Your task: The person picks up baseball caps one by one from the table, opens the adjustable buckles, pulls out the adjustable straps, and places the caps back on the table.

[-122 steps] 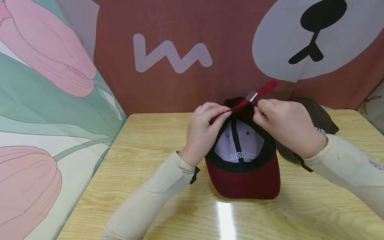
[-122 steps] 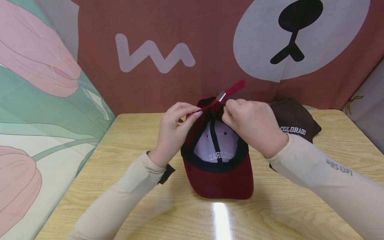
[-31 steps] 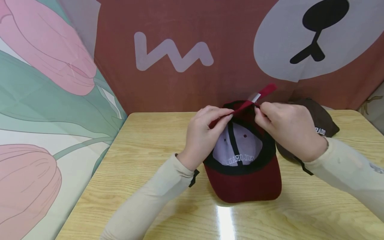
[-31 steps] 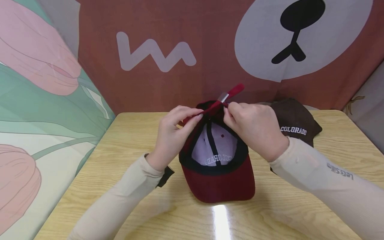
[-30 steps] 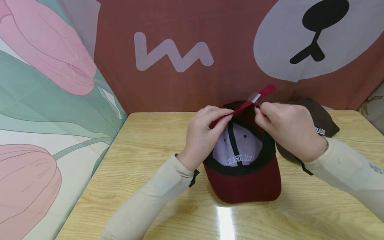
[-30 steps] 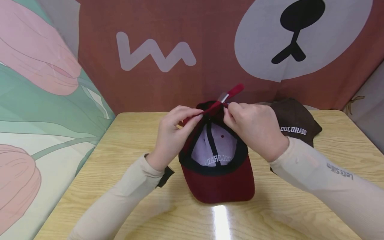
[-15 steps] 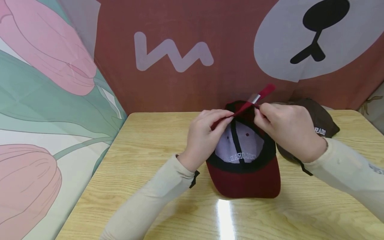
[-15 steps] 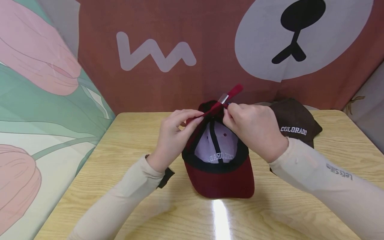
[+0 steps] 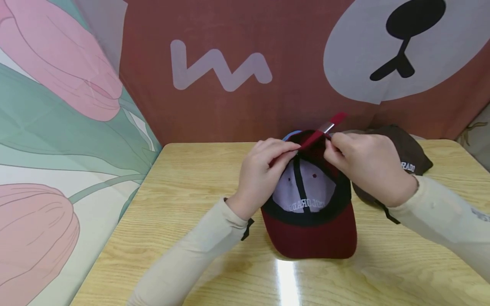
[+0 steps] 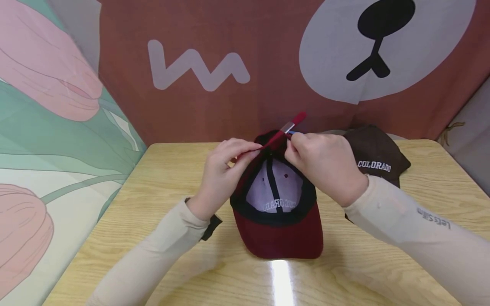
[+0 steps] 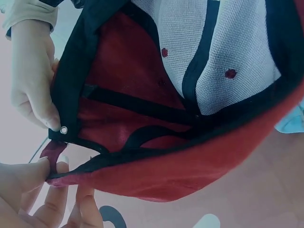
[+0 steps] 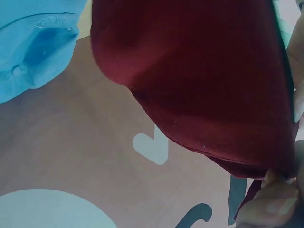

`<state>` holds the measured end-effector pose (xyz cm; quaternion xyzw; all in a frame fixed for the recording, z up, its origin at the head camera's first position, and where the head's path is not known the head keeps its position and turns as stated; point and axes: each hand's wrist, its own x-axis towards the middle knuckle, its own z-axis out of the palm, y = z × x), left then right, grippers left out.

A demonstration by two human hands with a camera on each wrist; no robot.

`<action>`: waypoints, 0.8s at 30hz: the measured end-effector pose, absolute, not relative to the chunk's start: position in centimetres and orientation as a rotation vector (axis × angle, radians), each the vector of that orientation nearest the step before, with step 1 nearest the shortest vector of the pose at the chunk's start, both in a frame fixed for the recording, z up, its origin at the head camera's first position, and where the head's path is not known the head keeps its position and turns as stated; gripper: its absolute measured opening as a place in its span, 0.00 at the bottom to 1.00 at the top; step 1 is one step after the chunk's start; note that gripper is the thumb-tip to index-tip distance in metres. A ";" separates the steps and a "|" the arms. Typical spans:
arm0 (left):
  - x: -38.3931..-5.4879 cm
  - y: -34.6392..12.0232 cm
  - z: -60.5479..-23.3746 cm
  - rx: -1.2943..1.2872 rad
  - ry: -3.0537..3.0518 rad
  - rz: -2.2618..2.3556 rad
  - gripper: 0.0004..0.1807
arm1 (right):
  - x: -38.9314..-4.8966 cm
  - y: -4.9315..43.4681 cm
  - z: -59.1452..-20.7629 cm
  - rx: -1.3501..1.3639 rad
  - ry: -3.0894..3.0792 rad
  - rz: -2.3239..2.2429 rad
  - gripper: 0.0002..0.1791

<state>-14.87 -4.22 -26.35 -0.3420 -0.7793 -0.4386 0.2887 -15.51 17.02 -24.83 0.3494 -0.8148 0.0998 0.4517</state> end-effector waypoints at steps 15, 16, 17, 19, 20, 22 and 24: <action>-15.1 -4.3 -26.5 -0.884 -2.053 -1.185 0.07 | -15.7 17.1 -24.7 0.861 -2.013 0.255 0.17; -15.1 -4.3 -26.5 -0.880 -2.053 -1.188 0.07 | -15.7 17.1 -24.7 0.863 -2.012 0.258 0.17; -15.1 -4.3 -26.5 -0.876 -2.052 -1.191 0.07 | -15.7 17.1 -24.7 0.864 -2.014 0.258 0.17; -15.1 -4.3 -26.4 -0.869 -2.050 -1.201 0.07 | -15.7 17.0 -24.6 0.866 -2.018 0.256 0.17; -15.1 -4.3 -26.4 -0.862 -2.053 -1.204 0.07 | -15.7 17.0 -24.6 0.866 -2.018 0.256 0.17; -15.1 -4.3 -26.2 -0.849 -2.052 -1.211 0.07 | -15.7 17.0 -24.6 0.864 -2.025 0.252 0.17; -15.1 -4.3 -26.1 -0.837 -2.057 -1.211 0.07 | -15.6 16.9 -24.7 0.861 -2.023 0.248 0.17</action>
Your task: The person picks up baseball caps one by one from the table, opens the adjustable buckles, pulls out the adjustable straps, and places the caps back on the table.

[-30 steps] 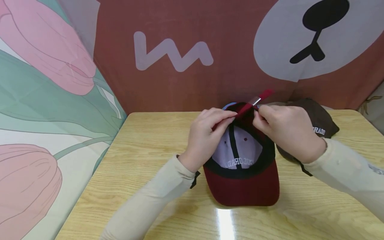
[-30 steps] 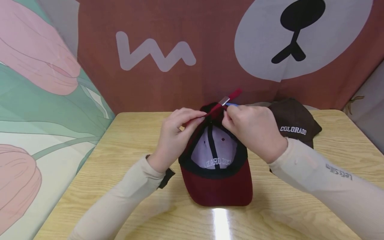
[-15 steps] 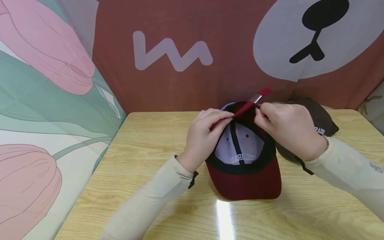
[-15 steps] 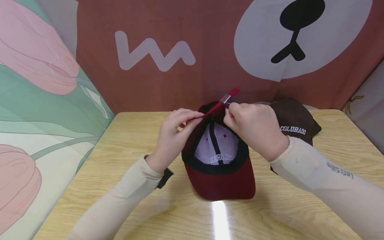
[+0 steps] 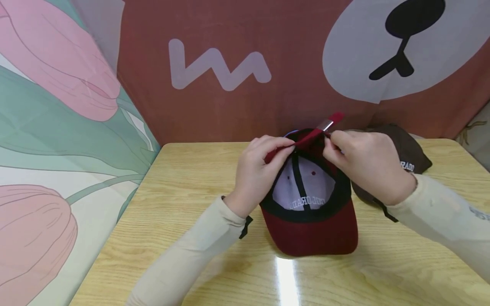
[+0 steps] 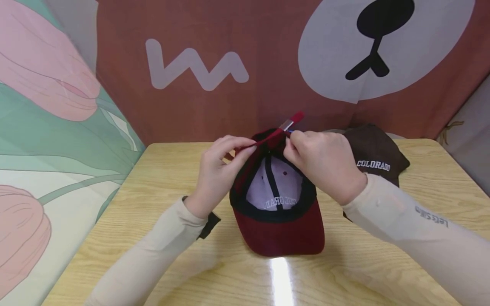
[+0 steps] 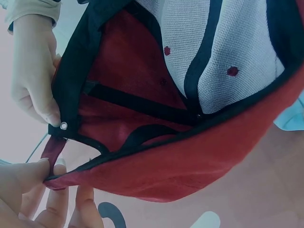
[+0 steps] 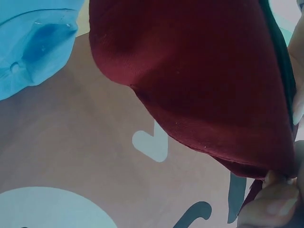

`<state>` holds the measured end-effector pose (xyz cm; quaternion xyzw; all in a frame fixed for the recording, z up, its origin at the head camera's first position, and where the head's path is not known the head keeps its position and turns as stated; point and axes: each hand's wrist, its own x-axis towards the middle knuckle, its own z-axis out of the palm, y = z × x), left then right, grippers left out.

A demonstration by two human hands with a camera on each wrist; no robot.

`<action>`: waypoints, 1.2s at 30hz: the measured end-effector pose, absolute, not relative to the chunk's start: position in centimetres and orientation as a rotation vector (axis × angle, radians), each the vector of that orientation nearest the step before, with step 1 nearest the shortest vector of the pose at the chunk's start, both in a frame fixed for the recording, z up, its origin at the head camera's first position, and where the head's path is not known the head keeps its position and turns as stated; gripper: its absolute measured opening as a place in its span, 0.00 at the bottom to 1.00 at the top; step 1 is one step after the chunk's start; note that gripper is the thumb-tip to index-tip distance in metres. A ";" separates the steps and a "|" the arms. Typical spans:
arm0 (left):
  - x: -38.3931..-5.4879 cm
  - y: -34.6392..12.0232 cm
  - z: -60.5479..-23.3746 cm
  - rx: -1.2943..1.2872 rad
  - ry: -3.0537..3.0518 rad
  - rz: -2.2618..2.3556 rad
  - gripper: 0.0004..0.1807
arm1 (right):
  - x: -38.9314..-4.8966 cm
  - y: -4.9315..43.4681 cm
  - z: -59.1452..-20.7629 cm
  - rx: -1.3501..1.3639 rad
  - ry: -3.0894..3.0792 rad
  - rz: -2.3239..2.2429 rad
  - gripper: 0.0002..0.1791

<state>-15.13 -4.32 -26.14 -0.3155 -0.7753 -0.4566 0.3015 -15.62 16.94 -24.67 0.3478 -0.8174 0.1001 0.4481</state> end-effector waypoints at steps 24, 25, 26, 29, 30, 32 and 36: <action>-15.2 -4.4 -26.4 -0.870 -2.034 -1.208 0.06 | -15.6 17.2 -24.9 0.867 -2.041 0.229 0.17; -15.2 -4.4 -26.4 -0.870 -2.038 -1.207 0.06 | -15.6 17.2 -24.9 0.866 -2.042 0.224 0.17; -15.2 -4.4 -26.4 -0.872 -2.044 -1.207 0.06 | -15.6 17.2 -24.9 0.864 -2.040 0.222 0.17; -15.0 -4.4 -26.3 -0.882 -2.065 -1.209 0.06 | -15.6 17.2 -24.9 0.858 -2.043 0.238 0.18; -15.0 -4.4 -26.3 -0.884 -2.070 -1.211 0.06 | -15.7 17.3 -24.9 0.856 -2.044 0.244 0.18; -15.0 -4.5 -26.4 -0.883 -2.079 -1.212 0.06 | -15.7 17.3 -24.9 0.851 -2.047 0.252 0.18; -15.0 -4.4 -26.5 -0.872 -2.074 -1.216 0.05 | -15.7 17.3 -24.9 0.848 -2.054 0.245 0.19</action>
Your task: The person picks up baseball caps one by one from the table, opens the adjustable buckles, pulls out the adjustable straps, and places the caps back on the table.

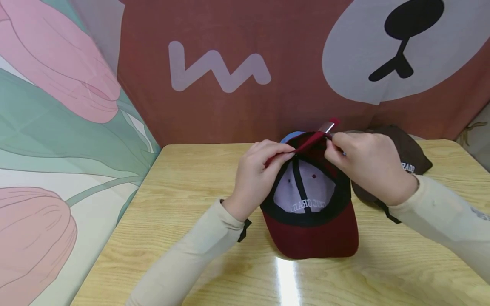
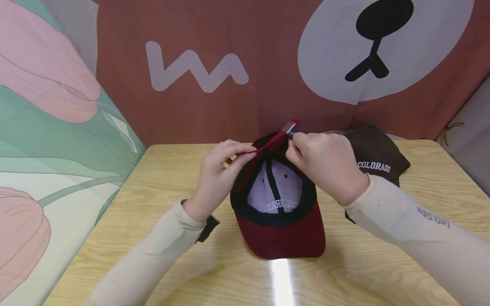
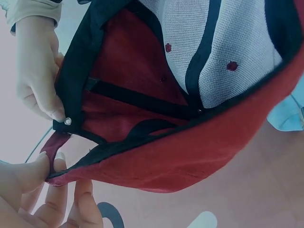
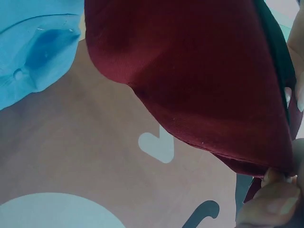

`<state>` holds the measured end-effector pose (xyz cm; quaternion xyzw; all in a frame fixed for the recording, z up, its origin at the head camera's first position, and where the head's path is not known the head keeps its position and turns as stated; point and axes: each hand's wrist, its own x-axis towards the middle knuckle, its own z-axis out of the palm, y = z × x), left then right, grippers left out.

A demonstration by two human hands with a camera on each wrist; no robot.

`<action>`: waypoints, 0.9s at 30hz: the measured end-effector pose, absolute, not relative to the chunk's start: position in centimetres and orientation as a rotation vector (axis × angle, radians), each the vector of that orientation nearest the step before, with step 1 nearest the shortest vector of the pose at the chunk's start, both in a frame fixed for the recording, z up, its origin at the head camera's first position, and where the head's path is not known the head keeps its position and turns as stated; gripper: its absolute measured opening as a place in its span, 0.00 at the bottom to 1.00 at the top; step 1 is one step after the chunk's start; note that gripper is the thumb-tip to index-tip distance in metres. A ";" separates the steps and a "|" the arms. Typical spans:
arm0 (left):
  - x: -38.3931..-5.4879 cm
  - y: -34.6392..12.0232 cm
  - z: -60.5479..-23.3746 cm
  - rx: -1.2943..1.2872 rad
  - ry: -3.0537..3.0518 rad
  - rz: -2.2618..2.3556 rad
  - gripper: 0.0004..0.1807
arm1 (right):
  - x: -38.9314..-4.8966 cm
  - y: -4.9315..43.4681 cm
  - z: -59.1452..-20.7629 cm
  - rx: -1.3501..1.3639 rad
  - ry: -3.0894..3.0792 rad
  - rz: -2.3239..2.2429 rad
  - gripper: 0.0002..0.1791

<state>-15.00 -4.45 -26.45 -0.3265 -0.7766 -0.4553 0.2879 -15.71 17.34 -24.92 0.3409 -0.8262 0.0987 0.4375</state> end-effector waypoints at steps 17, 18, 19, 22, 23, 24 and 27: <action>-15.1 -4.6 -26.6 -0.873 -2.042 -1.251 0.05 | -16.0 17.5 -24.9 0.817 -2.045 0.255 0.18; -15.2 -4.6 -26.6 -0.874 -2.040 -1.251 0.05 | -16.0 17.5 -24.9 0.817 -2.048 0.255 0.18; -15.2 -4.6 -26.6 -0.876 -2.038 -1.252 0.05 | -16.0 17.5 -24.9 0.818 -2.051 0.257 0.18; -15.2 -4.7 -26.7 -0.874 -2.039 -1.254 0.05 | -15.9 17.5 -24.8 0.817 -2.059 0.259 0.18; -15.2 -4.7 -26.7 -0.873 -2.038 -1.254 0.05 | -15.9 17.5 -24.8 0.817 -2.060 0.260 0.18; -15.2 -4.7 -26.7 -0.874 -2.037 -1.253 0.05 | -15.9 17.5 -24.8 0.818 -2.060 0.261 0.18; -15.2 -4.7 -26.7 -0.874 -2.036 -1.251 0.05 | -15.9 17.5 -24.9 0.817 -2.056 0.260 0.18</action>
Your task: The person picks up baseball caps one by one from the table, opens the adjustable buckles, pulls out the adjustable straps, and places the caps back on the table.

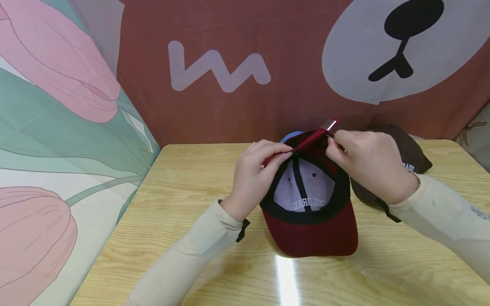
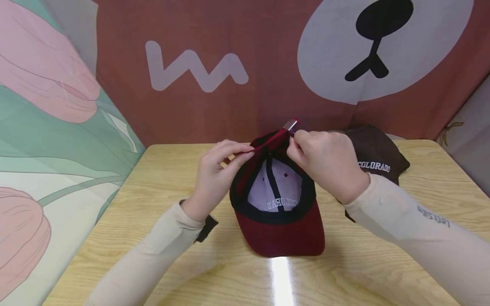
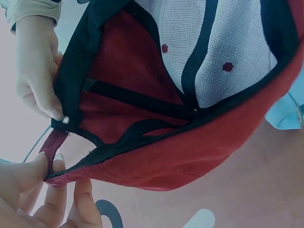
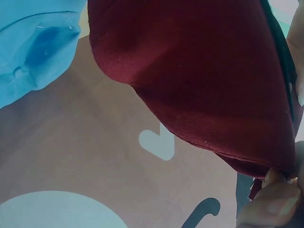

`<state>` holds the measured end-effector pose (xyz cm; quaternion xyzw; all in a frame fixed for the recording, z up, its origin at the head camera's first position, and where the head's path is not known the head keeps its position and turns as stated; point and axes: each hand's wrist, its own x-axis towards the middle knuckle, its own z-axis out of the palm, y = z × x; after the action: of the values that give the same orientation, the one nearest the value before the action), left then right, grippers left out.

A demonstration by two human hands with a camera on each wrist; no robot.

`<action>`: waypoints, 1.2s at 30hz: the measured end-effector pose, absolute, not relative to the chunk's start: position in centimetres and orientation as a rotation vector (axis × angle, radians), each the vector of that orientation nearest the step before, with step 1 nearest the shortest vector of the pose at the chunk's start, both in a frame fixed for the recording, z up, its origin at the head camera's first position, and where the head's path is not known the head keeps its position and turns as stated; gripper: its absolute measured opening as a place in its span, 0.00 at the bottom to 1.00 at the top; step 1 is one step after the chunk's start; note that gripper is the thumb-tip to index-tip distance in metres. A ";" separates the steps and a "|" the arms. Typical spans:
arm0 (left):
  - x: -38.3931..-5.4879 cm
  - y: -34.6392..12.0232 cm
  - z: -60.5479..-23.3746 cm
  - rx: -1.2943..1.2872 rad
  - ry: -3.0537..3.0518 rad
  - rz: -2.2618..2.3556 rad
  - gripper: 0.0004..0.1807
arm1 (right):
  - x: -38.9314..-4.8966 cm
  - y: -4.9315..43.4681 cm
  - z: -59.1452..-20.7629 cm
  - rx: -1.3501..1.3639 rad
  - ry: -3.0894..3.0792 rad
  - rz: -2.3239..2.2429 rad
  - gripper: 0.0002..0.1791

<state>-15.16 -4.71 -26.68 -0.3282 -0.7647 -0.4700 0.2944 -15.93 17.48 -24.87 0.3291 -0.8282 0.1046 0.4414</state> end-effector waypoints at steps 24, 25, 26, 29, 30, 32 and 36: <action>-15.1 -5.0 -27.0 -0.854 -2.036 -1.293 0.05 | -15.8 17.6 -24.8 0.807 -2.081 0.241 0.18; -15.1 -5.0 -27.0 -0.855 -2.035 -1.294 0.05 | -15.8 17.6 -24.8 0.805 -2.079 0.240 0.18; -15.1 -5.0 -27.0 -0.856 -2.034 -1.296 0.05 | -15.8 17.6 -24.8 0.804 -2.079 0.240 0.18; -15.1 -5.0 -27.1 -0.860 -2.031 -1.300 0.05 | -15.8 17.7 -24.8 0.801 -2.080 0.241 0.18; -15.1 -5.0 -27.1 -0.859 -2.031 -1.301 0.05 | -15.8 17.7 -24.8 0.799 -2.082 0.241 0.18; -15.1 -5.1 -27.1 -0.857 -2.033 -1.302 0.05 | -15.8 17.7 -24.7 0.793 -2.090 0.242 0.19; -15.0 -5.2 -27.1 -0.848 -2.041 -1.313 0.05 | -15.8 17.9 -24.7 0.772 -2.111 0.248 0.19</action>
<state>-15.00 -5.21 -27.06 -0.3167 -0.7618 -0.4899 0.2816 -15.82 17.86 -24.73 0.3090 -0.8445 0.0993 0.4261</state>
